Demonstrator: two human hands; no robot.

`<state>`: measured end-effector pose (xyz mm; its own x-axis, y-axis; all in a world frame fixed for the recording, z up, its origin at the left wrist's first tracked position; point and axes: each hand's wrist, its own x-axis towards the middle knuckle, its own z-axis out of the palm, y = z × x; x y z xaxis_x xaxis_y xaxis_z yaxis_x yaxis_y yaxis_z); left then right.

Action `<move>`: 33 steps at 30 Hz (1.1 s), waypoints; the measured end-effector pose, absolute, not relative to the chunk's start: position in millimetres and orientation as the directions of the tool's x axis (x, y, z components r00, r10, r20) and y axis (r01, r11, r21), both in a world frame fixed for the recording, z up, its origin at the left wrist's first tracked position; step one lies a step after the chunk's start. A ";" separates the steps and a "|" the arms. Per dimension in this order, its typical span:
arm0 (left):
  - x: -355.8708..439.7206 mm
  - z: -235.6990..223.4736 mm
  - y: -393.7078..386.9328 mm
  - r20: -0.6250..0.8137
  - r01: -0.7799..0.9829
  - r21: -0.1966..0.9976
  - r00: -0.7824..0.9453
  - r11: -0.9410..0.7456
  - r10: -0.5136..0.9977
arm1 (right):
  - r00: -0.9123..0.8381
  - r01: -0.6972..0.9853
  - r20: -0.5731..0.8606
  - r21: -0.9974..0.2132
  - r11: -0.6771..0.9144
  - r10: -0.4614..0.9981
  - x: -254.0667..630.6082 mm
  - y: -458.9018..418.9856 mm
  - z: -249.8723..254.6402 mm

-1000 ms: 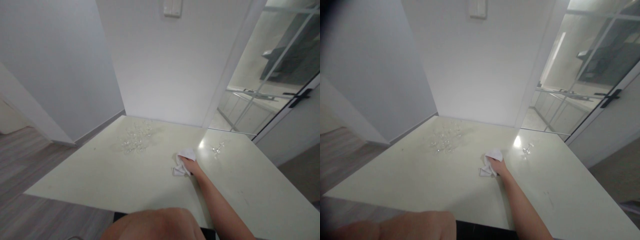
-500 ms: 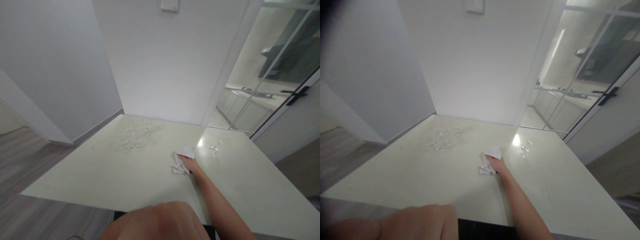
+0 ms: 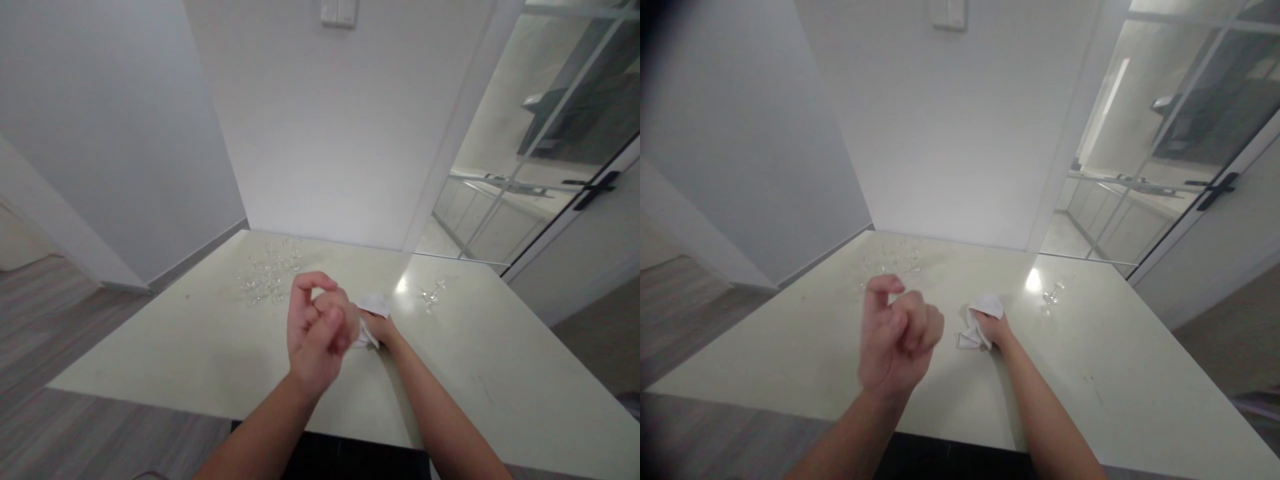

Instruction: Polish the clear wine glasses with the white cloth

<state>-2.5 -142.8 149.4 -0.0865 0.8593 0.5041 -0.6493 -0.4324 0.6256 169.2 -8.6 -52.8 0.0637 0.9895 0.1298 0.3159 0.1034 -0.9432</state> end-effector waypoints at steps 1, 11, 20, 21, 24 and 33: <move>-2.8 135.2 -122.9 0.414 -0.670 0.599 -0.209 -0.438 0.886 | 0.057 0.322 0.136 -0.940 0.110 0.989 169.4 -7.6 -54.1; -69.0 25.2 -31.8 -0.289 -0.760 0.580 -0.528 -0.293 0.798 | 0.066 0.363 0.095 -0.930 0.065 0.993 170.1 -5.4 -58.3; -79.2 25.7 4.9 -0.290 -0.762 0.619 -0.447 -0.190 0.846 | 0.036 0.400 0.112 -0.912 0.088 0.993 169.7 -4.2 -56.4; -79.2 25.5 7.4 -0.282 -0.749 0.634 -0.457 -0.194 0.843 | 0.034 0.408 0.111 -0.909 0.088 0.993 169.9 -4.2 -56.3; -78.5 23.9 14.6 -0.283 -0.712 0.677 -0.488 -0.188 0.826 | 0.031 0.421 0.103 -0.903 0.081 0.994 170.0 -5.3 -55.5; -60.9 19.1 19.8 -0.076 -0.473 0.863 -0.467 -0.176 0.881 | 0.051 0.340 0.116 -0.936 0.092 0.992 169.3 -5.0 -51.7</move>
